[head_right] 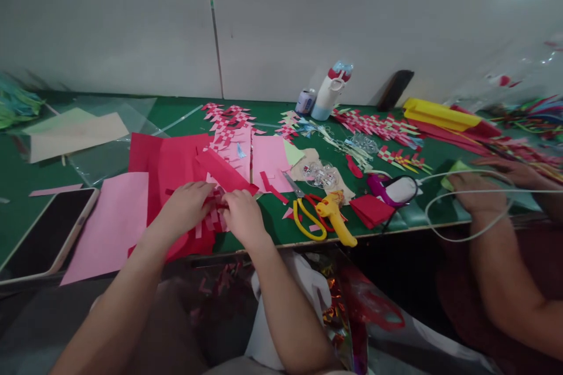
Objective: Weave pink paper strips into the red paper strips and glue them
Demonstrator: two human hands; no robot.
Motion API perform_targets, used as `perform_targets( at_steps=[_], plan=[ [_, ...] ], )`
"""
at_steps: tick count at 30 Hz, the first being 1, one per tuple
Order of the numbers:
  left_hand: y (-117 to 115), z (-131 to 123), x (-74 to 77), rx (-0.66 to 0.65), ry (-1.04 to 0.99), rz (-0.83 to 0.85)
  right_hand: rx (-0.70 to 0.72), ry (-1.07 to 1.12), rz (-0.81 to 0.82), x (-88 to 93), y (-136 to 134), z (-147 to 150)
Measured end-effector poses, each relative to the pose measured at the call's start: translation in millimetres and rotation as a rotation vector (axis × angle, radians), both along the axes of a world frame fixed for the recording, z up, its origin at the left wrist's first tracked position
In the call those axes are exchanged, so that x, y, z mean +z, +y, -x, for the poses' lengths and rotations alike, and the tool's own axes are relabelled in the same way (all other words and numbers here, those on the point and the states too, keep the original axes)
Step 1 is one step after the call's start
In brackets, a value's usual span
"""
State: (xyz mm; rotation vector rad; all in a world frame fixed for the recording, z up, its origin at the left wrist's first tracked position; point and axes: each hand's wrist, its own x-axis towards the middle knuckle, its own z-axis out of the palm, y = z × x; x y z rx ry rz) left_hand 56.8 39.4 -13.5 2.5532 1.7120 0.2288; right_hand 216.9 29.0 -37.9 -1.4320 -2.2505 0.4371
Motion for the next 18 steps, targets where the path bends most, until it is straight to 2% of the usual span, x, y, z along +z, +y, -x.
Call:
perform_targets(
  at_steps=[4, 9, 14, 18],
  plan=[
    [3, 7, -8.1, -0.007, -0.126, 0.021, -0.007, 0.036, 0.002, -1.6, 0, -1],
    [7, 13, -0.9, 0.065, -0.434, 0.171, -0.031, 0.094, 0.017, -0.2, -1, 0],
    [10, 22, 0.5, 0.011, -0.778, 0.361, -0.068, 0.170, 0.033, 0.5, 0, 2],
    [9, 28, 2.5, 0.025, -0.922, 0.423, -0.102, 0.311, 0.102, 0.2, 3, 1]
  ],
)
